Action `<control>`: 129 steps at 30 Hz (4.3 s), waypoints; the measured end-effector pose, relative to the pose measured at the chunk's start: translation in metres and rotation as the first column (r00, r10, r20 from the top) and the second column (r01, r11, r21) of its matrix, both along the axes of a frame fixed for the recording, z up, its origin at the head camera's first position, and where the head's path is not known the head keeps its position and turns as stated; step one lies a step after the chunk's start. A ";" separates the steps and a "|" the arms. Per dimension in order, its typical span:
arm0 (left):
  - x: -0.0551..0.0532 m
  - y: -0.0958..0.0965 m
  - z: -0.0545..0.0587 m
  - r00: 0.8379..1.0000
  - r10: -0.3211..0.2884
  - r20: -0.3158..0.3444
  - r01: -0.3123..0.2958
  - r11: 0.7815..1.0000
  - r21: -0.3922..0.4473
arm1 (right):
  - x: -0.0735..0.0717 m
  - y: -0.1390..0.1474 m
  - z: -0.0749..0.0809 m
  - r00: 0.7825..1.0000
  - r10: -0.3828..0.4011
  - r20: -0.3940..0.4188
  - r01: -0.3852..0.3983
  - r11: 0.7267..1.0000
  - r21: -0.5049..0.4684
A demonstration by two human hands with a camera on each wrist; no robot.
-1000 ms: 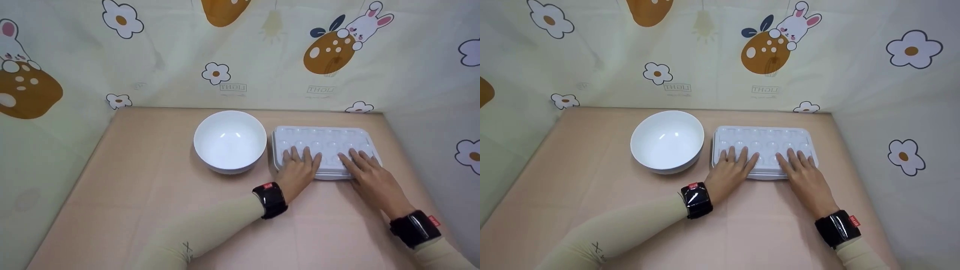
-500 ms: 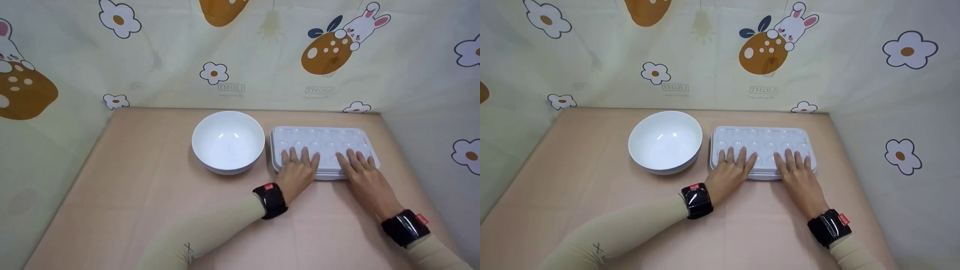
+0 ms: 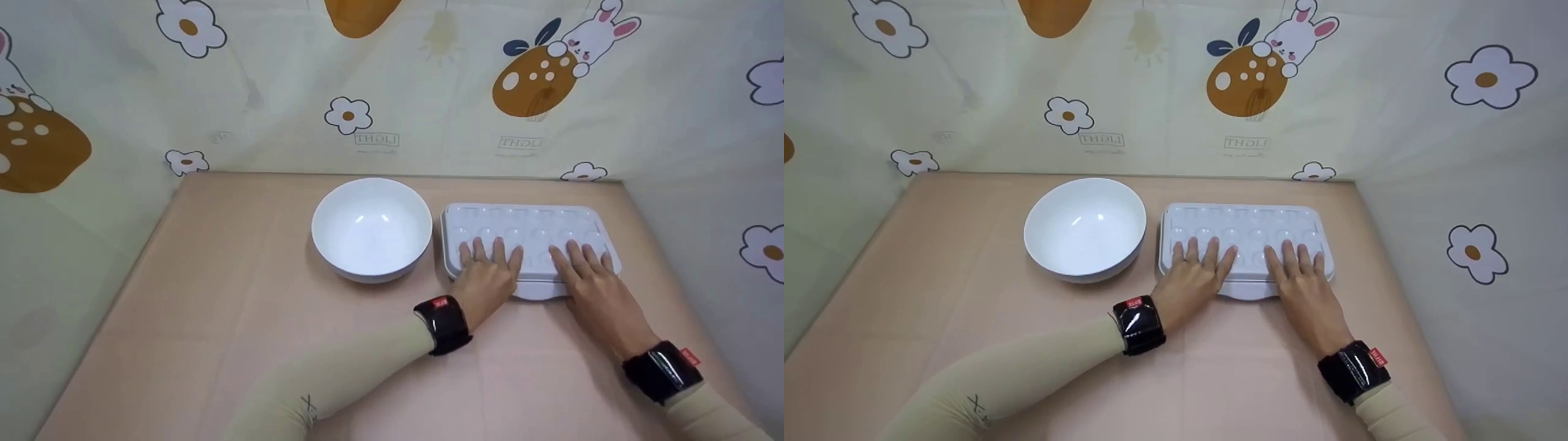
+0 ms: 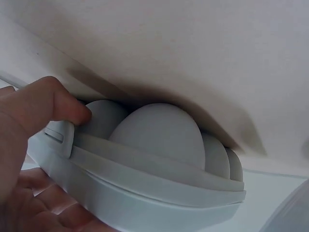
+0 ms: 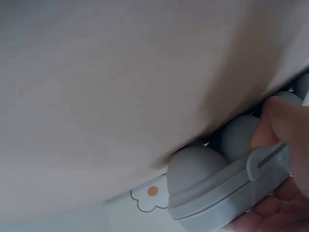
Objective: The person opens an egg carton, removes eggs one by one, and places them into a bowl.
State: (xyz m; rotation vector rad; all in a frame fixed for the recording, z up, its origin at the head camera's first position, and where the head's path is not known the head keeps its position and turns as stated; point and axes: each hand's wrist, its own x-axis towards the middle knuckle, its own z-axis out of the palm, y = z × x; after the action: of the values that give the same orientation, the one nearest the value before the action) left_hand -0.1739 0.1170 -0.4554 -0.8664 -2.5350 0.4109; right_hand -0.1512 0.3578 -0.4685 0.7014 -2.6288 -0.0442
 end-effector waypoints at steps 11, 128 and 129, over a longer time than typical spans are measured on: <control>0.000 0.001 0.003 1.000 0.001 -0.027 0.002 0.994 0.113 | 0.001 -0.001 0.005 1.000 0.012 0.002 -0.012 0.998 -0.058; 0.000 -0.079 0.005 0.884 -0.135 0.448 -0.231 0.705 0.670 | -0.152 0.045 0.063 0.601 0.383 0.701 0.603 0.357 -0.713; 0.000 -0.079 0.005 0.884 -0.137 0.447 -0.231 0.703 0.673 | -0.153 0.045 0.063 0.601 0.372 0.707 0.602 0.372 -0.707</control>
State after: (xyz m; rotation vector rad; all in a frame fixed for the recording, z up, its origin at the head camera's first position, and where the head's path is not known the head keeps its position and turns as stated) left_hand -0.1737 0.0384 -0.4507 -0.6165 -2.7702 -0.8588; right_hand -0.3038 0.4025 -0.4060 -0.0303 -2.6920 2.0802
